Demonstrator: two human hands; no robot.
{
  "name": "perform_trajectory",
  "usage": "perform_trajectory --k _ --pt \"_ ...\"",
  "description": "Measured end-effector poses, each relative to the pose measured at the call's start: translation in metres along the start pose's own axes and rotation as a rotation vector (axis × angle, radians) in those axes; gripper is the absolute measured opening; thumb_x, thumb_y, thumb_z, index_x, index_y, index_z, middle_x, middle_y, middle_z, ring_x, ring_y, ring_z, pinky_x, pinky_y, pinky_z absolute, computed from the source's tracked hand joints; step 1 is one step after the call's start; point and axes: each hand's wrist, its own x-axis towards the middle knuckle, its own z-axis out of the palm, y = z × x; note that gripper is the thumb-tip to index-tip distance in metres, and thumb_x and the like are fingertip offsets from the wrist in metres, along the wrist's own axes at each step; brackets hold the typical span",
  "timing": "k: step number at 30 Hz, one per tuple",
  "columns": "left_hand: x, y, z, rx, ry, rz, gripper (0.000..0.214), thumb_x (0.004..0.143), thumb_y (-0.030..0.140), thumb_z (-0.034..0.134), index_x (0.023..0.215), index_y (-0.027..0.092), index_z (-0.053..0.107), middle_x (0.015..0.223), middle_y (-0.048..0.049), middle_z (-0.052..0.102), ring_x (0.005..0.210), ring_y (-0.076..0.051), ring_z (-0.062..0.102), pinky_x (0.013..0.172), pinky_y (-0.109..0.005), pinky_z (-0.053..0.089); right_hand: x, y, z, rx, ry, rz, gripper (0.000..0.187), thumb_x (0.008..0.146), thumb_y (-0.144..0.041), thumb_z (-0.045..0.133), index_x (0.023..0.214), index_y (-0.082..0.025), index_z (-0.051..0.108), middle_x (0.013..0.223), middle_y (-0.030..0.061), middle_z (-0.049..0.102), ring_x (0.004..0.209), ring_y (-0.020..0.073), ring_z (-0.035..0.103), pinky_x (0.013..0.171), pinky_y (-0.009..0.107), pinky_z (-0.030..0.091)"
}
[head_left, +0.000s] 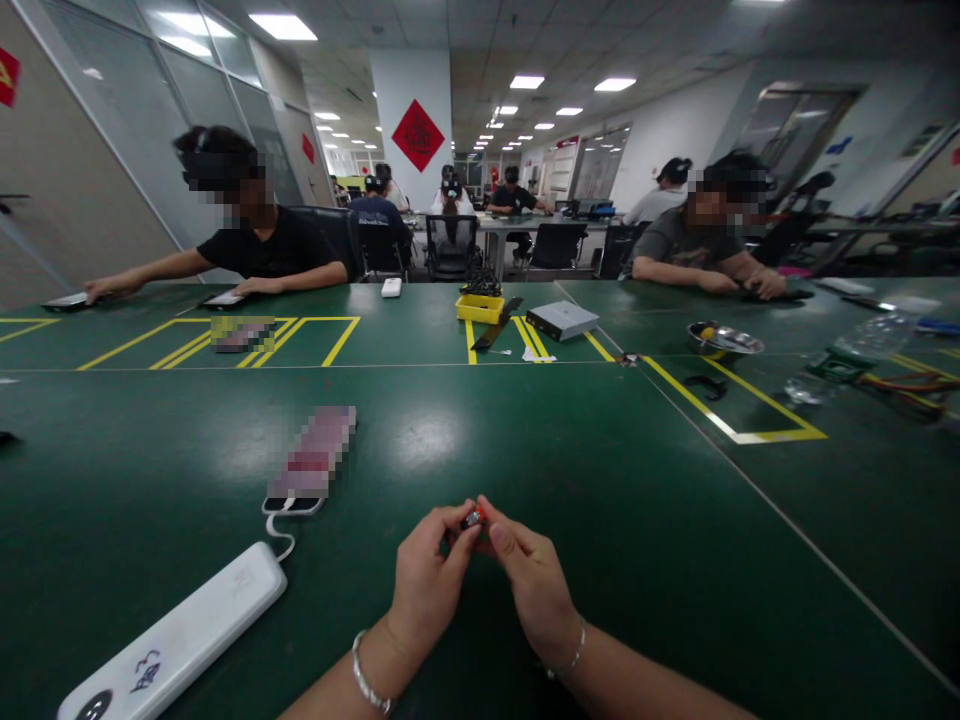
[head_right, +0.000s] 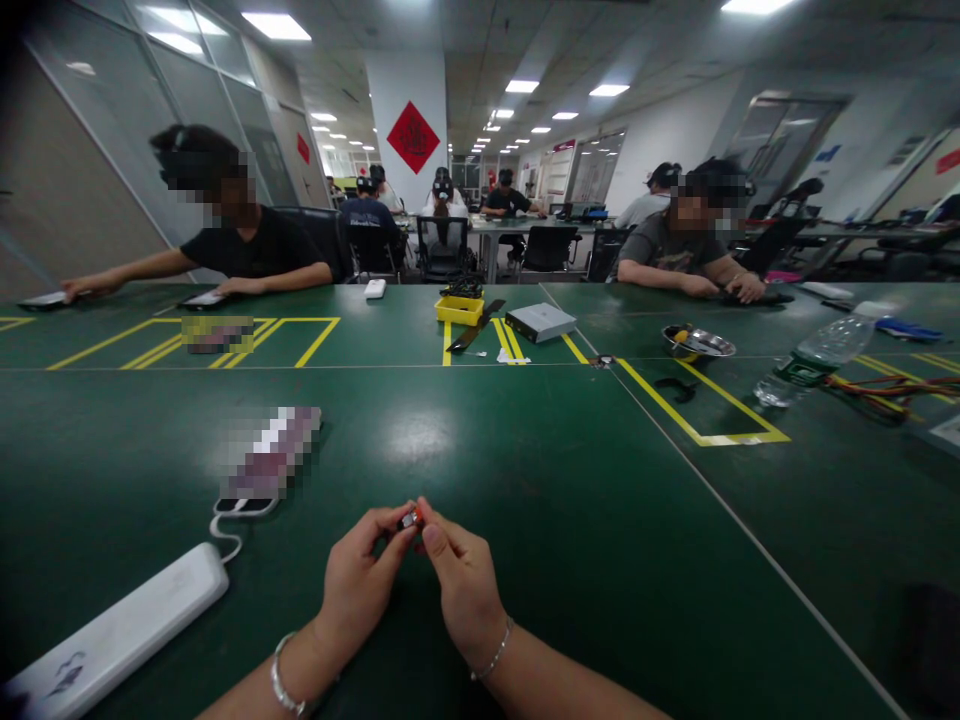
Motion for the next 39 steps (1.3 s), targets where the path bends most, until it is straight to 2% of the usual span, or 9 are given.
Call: perform_trajectory --k 10,13,18,21,25,27,30,34,39 --pt "0.009 -0.008 0.012 -0.874 -0.314 -0.44 0.016 0.07 0.026 0.061 0.076 0.015 0.052 0.068 0.0017 0.053 0.055 -0.007 0.048 0.051 -0.018 0.038 0.012 -0.004 -0.005 -0.284 0.1 -0.089 0.024 0.073 -0.026 0.054 0.095 -0.022 0.062 0.101 0.0034 0.06 0.096 0.0155 0.054 0.087 0.032 0.042" --pt "0.008 -0.009 0.013 -0.879 -0.385 -0.447 0.017 0.07 0.026 0.061 0.073 0.016 0.049 0.065 0.0027 0.052 0.057 -0.007 0.05 0.052 -0.018 0.039 0.012 -0.005 -0.005 -0.407 0.089 -0.169 0.02 0.072 -0.023 0.053 0.09 -0.02 0.063 0.094 0.0034 0.061 0.09 0.0145 0.055 0.083 0.03 0.044" --pt "0.011 -0.004 0.007 -0.544 -0.439 -0.318 0.02 0.076 0.033 0.052 0.084 0.015 0.051 0.078 -0.0048 0.062 0.072 -0.014 0.056 0.059 -0.023 0.04 0.027 -0.022 -0.026 -0.553 0.186 -0.315 0.018 0.075 -0.024 0.046 0.087 -0.018 0.058 0.088 0.004 0.059 0.079 0.0126 0.057 0.073 0.027 0.047" --pt "0.015 -0.003 0.001 -0.39 -0.357 -0.245 0.021 0.079 0.036 0.046 0.086 0.016 0.051 0.084 -0.0066 0.064 0.077 -0.016 0.056 0.064 -0.026 0.04 0.045 -0.048 -0.076 -0.816 0.387 -0.422 0.023 0.075 -0.028 0.045 0.091 -0.018 0.058 0.088 0.005 0.058 0.075 0.0134 0.056 0.069 0.029 0.047" --pt "0.02 -0.008 -0.004 -0.252 -0.278 -0.17 0.02 0.079 0.036 0.044 0.084 0.018 0.052 0.082 -0.0043 0.063 0.078 -0.017 0.056 0.07 -0.028 0.04 0.049 -0.082 -0.185 -1.384 0.681 -0.537 0.029 0.071 -0.03 0.043 0.089 -0.017 0.061 0.095 0.0096 0.056 0.088 0.0208 0.051 0.076 0.037 0.042" --pt "0.021 -0.012 -0.003 -0.201 -0.26 -0.154 0.02 0.079 0.036 0.043 0.083 0.018 0.052 0.081 -0.0032 0.063 0.077 -0.017 0.056 0.07 -0.028 0.04 0.038 -0.091 -0.243 -1.555 0.858 -0.422 0.032 0.069 -0.031 0.04 0.085 -0.016 0.064 0.091 0.0135 0.054 0.086 0.0247 0.051 0.068 0.038 0.041" --pt "0.021 -0.014 -0.002 -0.166 -0.247 -0.139 0.019 0.08 0.035 0.042 0.084 0.019 0.053 0.082 -0.0026 0.063 0.078 -0.017 0.056 0.07 -0.027 0.039 0.014 -0.091 -0.312 -1.624 1.009 -0.029 0.037 0.069 -0.035 0.038 0.088 -0.018 0.065 0.088 0.0173 0.053 0.072 0.0256 0.051 0.052 0.037 0.035" --pt "0.021 -0.015 -0.003 -0.168 -0.259 -0.146 0.017 0.08 0.032 0.043 0.085 0.019 0.052 0.084 -0.0029 0.063 0.079 -0.017 0.056 0.071 -0.027 0.039 -0.006 -0.082 -0.359 -1.478 1.064 0.376 0.04 0.066 -0.036 0.042 0.097 -0.022 0.063 0.088 0.0171 0.052 0.071 0.0261 0.051 0.049 0.036 0.031" --pt "0.02 -0.018 -0.002 -0.174 -0.272 -0.152 0.017 0.08 0.031 0.044 0.088 0.019 0.052 0.087 -0.0038 0.063 0.081 -0.017 0.056 0.073 -0.029 0.04 -0.005 -0.075 -0.368 -1.32 1.102 0.462 0.046 0.059 -0.038 0.05 0.101 -0.022 0.062 0.094 0.0221 0.051 0.083 0.0328 0.049 0.052 0.04 0.031"
